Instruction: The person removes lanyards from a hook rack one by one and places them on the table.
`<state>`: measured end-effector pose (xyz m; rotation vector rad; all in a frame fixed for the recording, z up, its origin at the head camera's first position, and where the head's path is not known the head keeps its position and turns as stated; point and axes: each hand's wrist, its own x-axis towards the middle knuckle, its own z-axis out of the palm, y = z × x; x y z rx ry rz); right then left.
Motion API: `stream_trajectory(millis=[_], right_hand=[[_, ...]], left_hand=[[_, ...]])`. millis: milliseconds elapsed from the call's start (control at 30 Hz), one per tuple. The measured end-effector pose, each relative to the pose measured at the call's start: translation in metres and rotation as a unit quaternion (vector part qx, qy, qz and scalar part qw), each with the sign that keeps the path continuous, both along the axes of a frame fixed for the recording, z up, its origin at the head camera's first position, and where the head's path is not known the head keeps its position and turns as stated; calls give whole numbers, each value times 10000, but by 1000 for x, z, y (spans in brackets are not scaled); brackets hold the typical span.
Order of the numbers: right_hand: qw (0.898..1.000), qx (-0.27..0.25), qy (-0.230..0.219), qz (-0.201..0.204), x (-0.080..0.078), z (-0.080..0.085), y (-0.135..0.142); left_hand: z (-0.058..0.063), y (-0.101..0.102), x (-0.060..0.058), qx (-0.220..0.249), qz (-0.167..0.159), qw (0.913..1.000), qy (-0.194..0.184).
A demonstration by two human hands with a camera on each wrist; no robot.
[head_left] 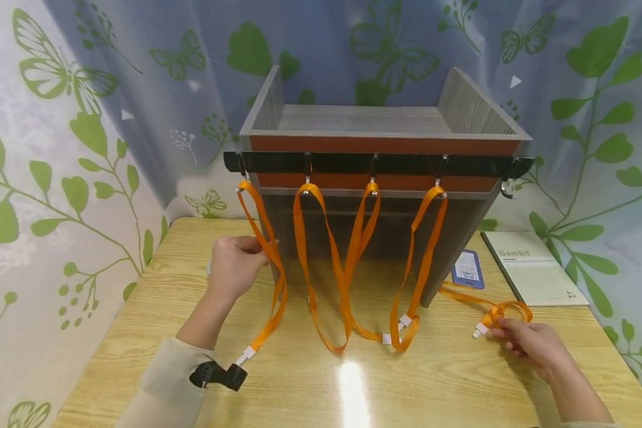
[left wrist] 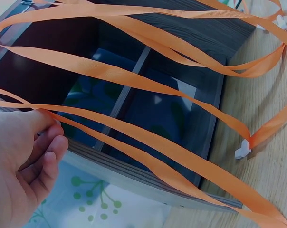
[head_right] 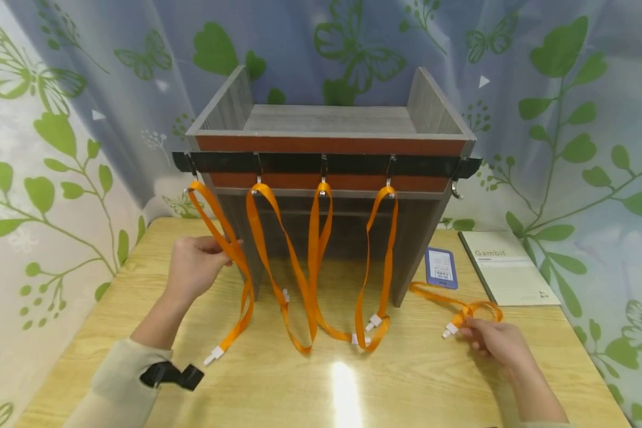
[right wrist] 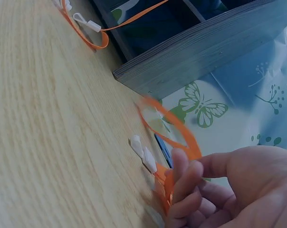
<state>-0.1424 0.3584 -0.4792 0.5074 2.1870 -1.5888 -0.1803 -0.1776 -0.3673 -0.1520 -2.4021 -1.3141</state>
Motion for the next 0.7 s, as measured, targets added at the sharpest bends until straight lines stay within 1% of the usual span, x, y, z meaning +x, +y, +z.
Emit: stream_trajectory(millis=[133,300,400,500,600,700], right_hand=[[9987,294,123,403,4,1,-2],[9938,708,173,839,8,4,-5],[9913,925,110,935,9,4,-6],[9887,1157,96,949,9,5,-5],[9842,1433,177,1023,10,6,-3],[9767,1782,361,1142,10,8,-1]], left_hand=[[0,0,0,-2,-11,10000,-11],[-2,-1,1,-57,17,10000,52],[-2,-1,1,-64,30,9999,74],[-1,-1,1,-57,13,10000,73],[-1,0,0,-46,-9,9999,93],[0,0,0,-83,-10,9998,155]])
